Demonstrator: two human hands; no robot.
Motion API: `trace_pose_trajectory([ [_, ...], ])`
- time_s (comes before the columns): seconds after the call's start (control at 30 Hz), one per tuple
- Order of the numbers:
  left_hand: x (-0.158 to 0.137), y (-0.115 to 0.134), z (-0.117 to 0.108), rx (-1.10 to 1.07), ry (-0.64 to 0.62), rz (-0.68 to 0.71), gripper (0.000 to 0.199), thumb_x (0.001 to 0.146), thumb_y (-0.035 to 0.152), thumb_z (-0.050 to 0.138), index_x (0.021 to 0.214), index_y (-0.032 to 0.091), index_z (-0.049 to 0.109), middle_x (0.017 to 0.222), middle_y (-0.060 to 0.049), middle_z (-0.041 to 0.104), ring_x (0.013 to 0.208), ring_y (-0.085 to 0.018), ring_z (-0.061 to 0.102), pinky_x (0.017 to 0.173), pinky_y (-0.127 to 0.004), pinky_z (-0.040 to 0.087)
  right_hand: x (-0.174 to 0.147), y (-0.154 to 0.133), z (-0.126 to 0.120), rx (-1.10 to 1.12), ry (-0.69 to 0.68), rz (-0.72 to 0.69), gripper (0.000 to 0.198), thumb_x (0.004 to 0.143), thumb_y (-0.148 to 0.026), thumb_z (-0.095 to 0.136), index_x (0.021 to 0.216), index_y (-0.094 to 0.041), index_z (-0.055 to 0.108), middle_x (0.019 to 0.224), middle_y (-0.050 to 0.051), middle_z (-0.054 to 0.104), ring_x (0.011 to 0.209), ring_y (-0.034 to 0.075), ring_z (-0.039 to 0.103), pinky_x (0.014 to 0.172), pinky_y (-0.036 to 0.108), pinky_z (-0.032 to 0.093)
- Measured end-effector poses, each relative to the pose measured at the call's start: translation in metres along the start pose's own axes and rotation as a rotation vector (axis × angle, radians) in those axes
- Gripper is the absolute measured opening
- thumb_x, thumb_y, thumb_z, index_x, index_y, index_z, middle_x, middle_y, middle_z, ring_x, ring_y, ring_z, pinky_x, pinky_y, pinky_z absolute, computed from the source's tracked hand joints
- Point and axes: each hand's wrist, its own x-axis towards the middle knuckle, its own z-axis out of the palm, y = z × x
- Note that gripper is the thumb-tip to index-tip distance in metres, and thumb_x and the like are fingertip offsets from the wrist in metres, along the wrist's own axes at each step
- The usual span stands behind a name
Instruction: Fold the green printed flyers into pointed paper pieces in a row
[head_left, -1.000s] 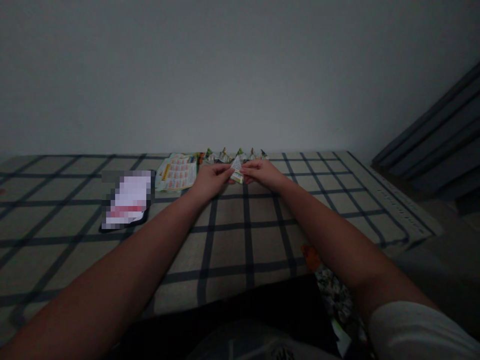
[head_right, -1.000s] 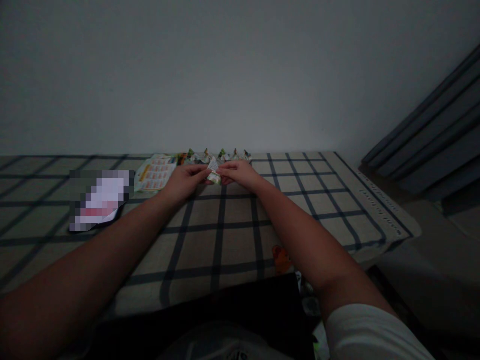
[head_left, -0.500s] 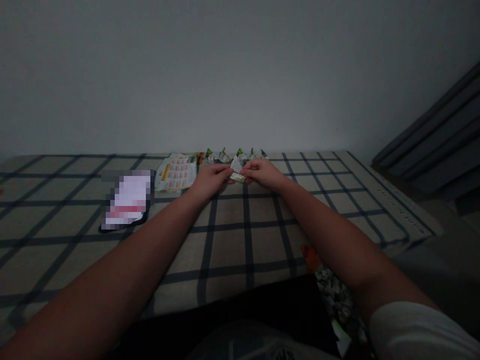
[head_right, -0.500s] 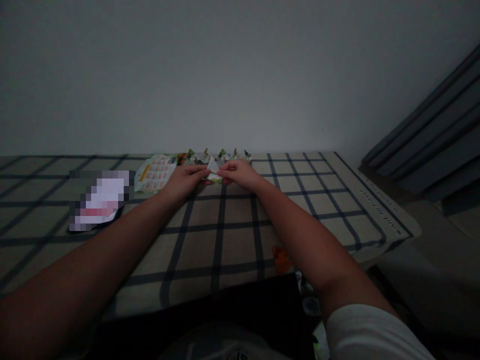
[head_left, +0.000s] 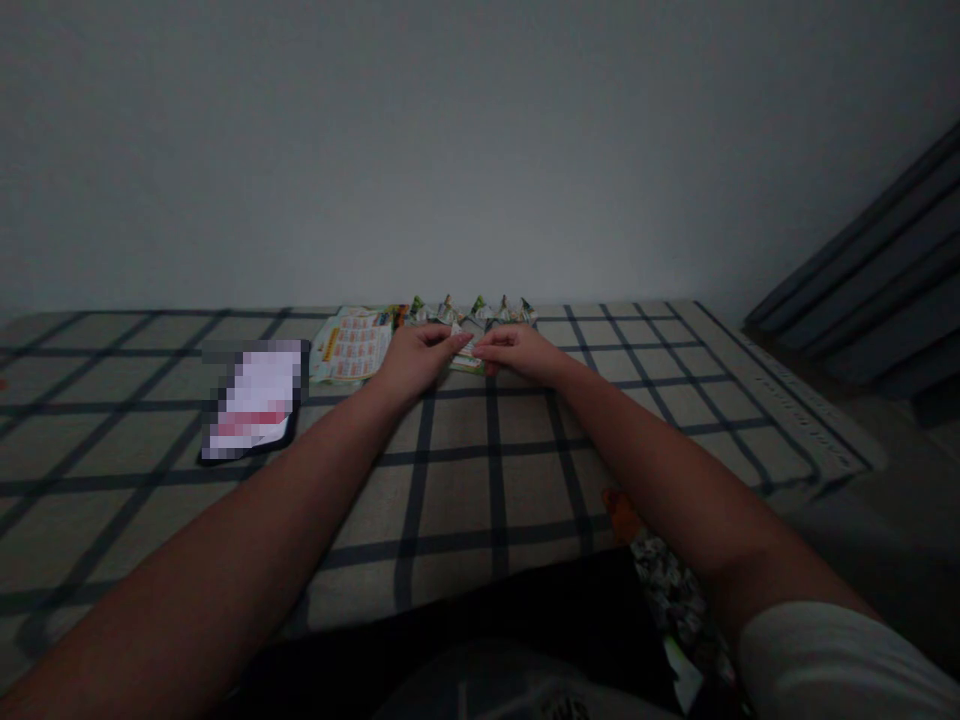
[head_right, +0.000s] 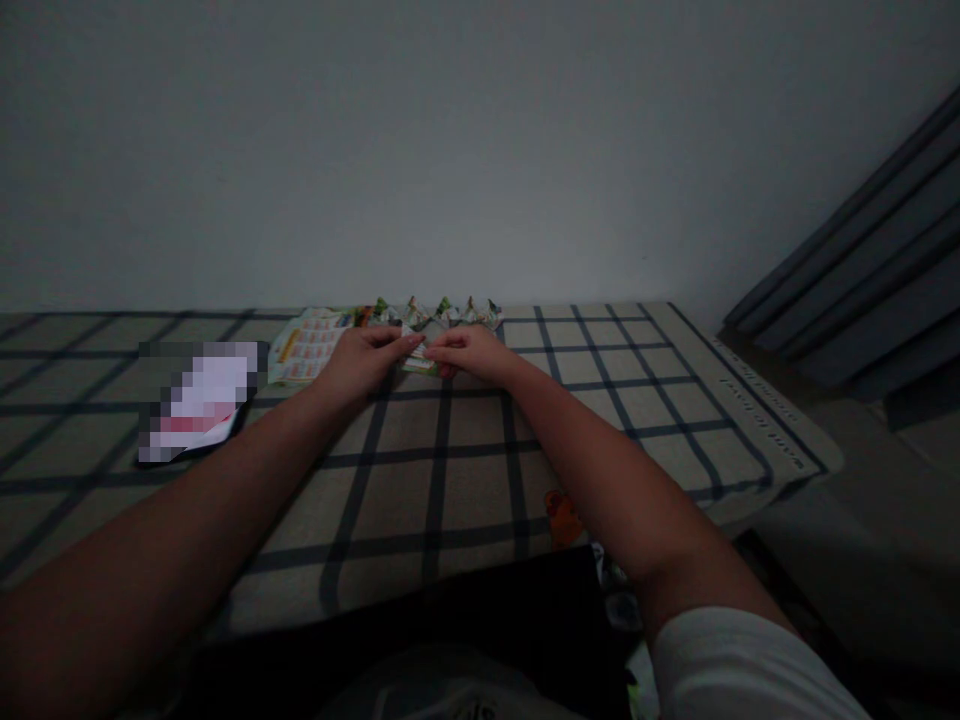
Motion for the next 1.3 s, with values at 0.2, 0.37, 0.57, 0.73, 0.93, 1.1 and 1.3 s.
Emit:
trace_pose_trajectory([
  [0.2,-0.002,0.0,0.004,-0.056,0.013,-0.072,0.042,0.076,0.059,0.075,0.07,0.017,0.073,0.055,0.003,0.05,0.053,-0.012,0.04,0.051,-0.026,0.028,-0.001,0.001,0.001,-0.035,0.026,-0.012,0.026,0.079,-0.036,0.076,0.068,-0.019,0.06,0.06,-0.002,0.063,0.059,0.012,0.058,0.058,0.023,0.044],
  [0.37,0.003,-0.007,0.005,-0.107,0.078,-0.093,0.045,0.074,0.063,0.076,0.072,0.018,0.074,0.062,-0.001,0.061,0.059,-0.015,0.052,0.057,-0.028,0.041,-0.002,0.001,0.002,-0.082,0.07,-0.036,0.026,0.076,-0.034,0.074,0.066,-0.02,0.055,0.058,-0.003,0.058,0.058,0.012,0.055,0.057,0.024,0.041],
  [0.57,0.002,-0.001,0.001,-0.071,0.109,-0.051,0.039,0.078,0.055,0.075,0.083,0.017,0.08,0.075,-0.004,0.073,0.072,-0.019,0.061,0.067,-0.029,0.046,-0.002,-0.001,0.002,-0.082,0.057,-0.03,0.026,0.08,-0.033,0.072,0.067,-0.02,0.055,0.059,-0.002,0.06,0.058,0.012,0.055,0.058,0.024,0.042],
  [0.73,0.001,0.004,0.002,-0.133,0.141,-0.087,0.037,0.081,0.053,0.071,0.079,0.017,0.078,0.062,-0.001,0.064,0.061,-0.016,0.054,0.059,-0.027,0.04,0.0,0.001,0.0,-0.04,0.05,-0.027,0.025,0.084,-0.036,0.071,0.071,-0.018,0.059,0.061,-0.002,0.06,0.057,0.012,0.057,0.057,0.023,0.044],
  [0.93,0.005,-0.001,0.005,-0.3,0.171,-0.128,0.028,0.073,0.045,0.074,0.072,0.017,0.075,0.063,-0.002,0.064,0.06,-0.015,0.053,0.059,-0.027,0.04,0.002,0.003,-0.002,-0.034,0.077,-0.027,0.022,0.084,-0.034,0.07,0.071,-0.017,0.061,0.066,-0.001,0.06,0.059,0.011,0.057,0.058,0.023,0.048],
  [1.1,0.007,-0.006,0.005,-0.244,0.188,-0.124,0.032,0.076,0.048,0.07,0.067,0.018,0.071,0.06,-0.002,0.061,0.06,-0.016,0.052,0.059,-0.028,0.038,0.002,0.003,-0.002,-0.049,0.079,-0.045,0.022,0.084,-0.033,0.068,0.071,-0.018,0.06,0.066,-0.001,0.059,0.06,0.011,0.056,0.058,0.023,0.046],
  [1.3,0.004,-0.003,0.004,-0.163,0.212,-0.057,0.035,0.076,0.052,0.075,0.079,0.017,0.077,0.063,0.0,0.063,0.061,-0.015,0.053,0.061,-0.028,0.039,0.002,0.003,-0.005,-0.096,0.122,-0.048,0.025,0.085,-0.035,0.067,0.07,-0.018,0.057,0.063,-0.002,0.055,0.059,0.011,0.054,0.06,0.024,0.045],
])
